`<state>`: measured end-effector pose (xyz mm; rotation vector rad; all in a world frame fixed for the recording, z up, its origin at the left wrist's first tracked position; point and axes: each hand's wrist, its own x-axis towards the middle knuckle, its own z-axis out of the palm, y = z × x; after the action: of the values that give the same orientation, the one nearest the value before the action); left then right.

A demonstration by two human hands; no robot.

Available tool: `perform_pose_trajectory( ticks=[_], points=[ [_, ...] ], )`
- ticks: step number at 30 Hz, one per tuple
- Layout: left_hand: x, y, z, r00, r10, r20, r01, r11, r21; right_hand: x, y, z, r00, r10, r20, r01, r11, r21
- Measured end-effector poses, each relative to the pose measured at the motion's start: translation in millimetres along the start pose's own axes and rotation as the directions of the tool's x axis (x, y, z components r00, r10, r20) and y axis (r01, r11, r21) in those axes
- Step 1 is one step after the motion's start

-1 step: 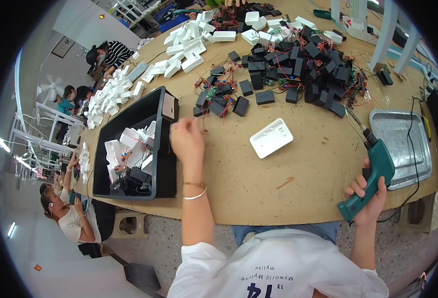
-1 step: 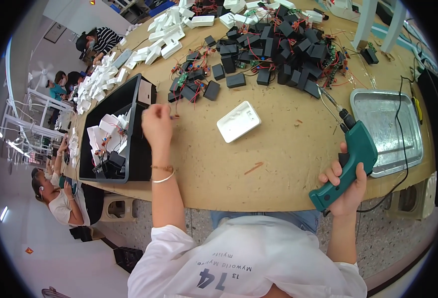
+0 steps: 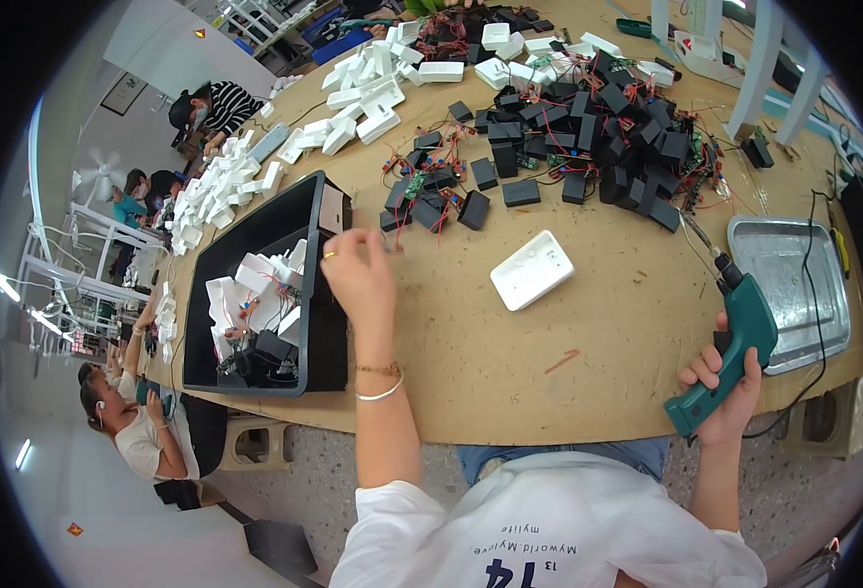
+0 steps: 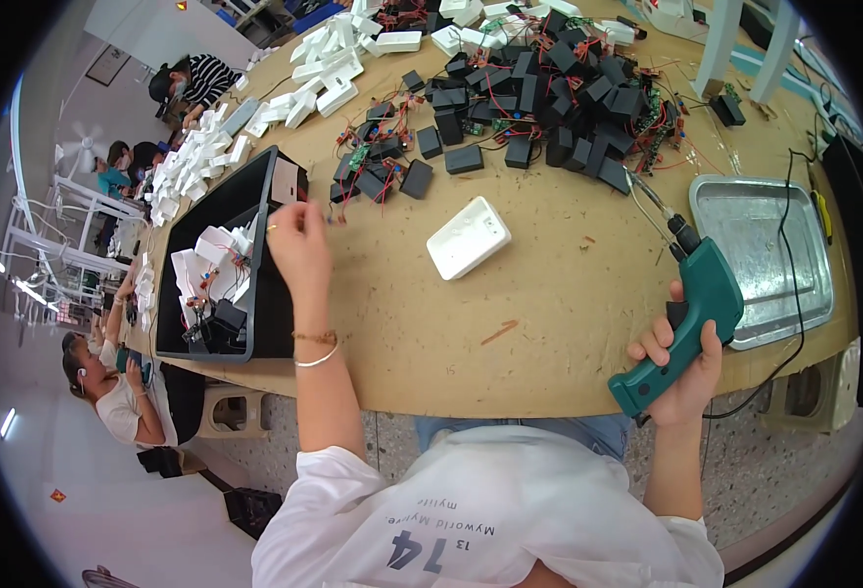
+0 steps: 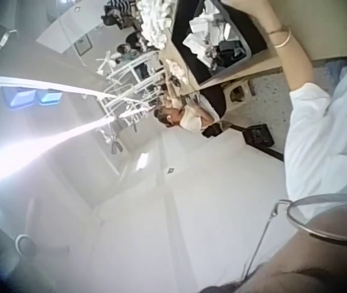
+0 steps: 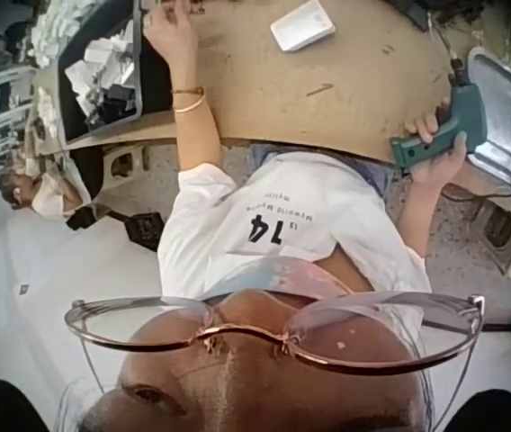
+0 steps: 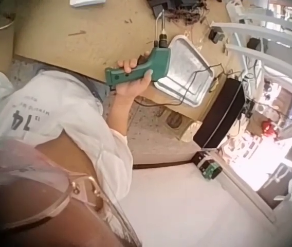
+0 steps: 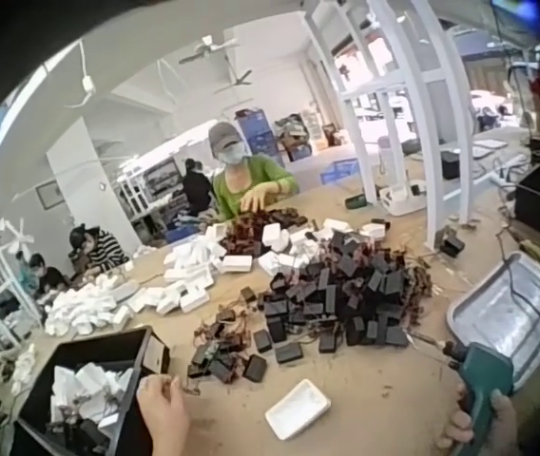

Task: Soldering electronic components and assembling them into plastic housings.

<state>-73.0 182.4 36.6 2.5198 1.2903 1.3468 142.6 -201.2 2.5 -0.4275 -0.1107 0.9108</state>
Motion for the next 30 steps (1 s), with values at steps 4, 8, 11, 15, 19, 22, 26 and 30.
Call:
perform_pose_trajectory(
  ticks=[4, 8, 11, 15, 19, 22, 26, 30],
  points=[
    [10.2, 49.2, -25.9, 0.986, -0.153, 0.07, 0.166, 0.812, -0.56, -0.2, -3.1, -4.9, 1.0, -0.007, -0.006, 0.007, 1.0, -0.015],
    [11.9, 55.8, -47.7, 0.909, -0.255, 0.33, 0.416, 0.62, -0.665, -1.7, -3.8, -2.6, 1.0, -0.002, 0.011, 0.002, 1.0, -0.028],
    [-5.6, 55.3, -40.3, 0.797, -0.236, 0.556, 0.542, 0.686, -0.486, 0.9, -1.2, -2.9, 1.0, 0.004, 0.0, -0.004, 1.0, -0.005],
    [-20.7, 46.6, -28.7, 0.66, -0.192, 0.726, 0.716, 0.455, -0.53, 5.9, 0.2, 0.5, 1.0, -0.013, -0.002, 0.013, 1.0, -0.016],
    [-22.2, 51.5, -18.7, 0.739, -0.163, 0.654, 0.662, 0.357, -0.659, 7.6, -1.5, -1.3, 1.0, -0.007, 0.022, 0.007, 1.0, -0.017],
    [-26.4, 64.7, -30.2, 0.773, -0.173, 0.61, 0.574, 0.601, -0.556, 1.1, -6.9, 3.5, 0.999, -0.04, -0.032, 0.039, 0.998, -0.041],
    [-35.8, 61.4, -32.0, 0.797, -0.196, 0.571, 0.307, 0.946, -0.104, 0.2, -3.8, -0.4, 0.996, -0.079, -0.051, 0.076, 0.996, -0.052],
    [-42.8, 50.5, -31.7, 0.883, -0.057, 0.465, 0.085, 0.996, -0.038, -1.3, -1.9, -2.6, 0.993, 0.017, -0.115, -0.019, 1.0, -0.021]
  ],
)
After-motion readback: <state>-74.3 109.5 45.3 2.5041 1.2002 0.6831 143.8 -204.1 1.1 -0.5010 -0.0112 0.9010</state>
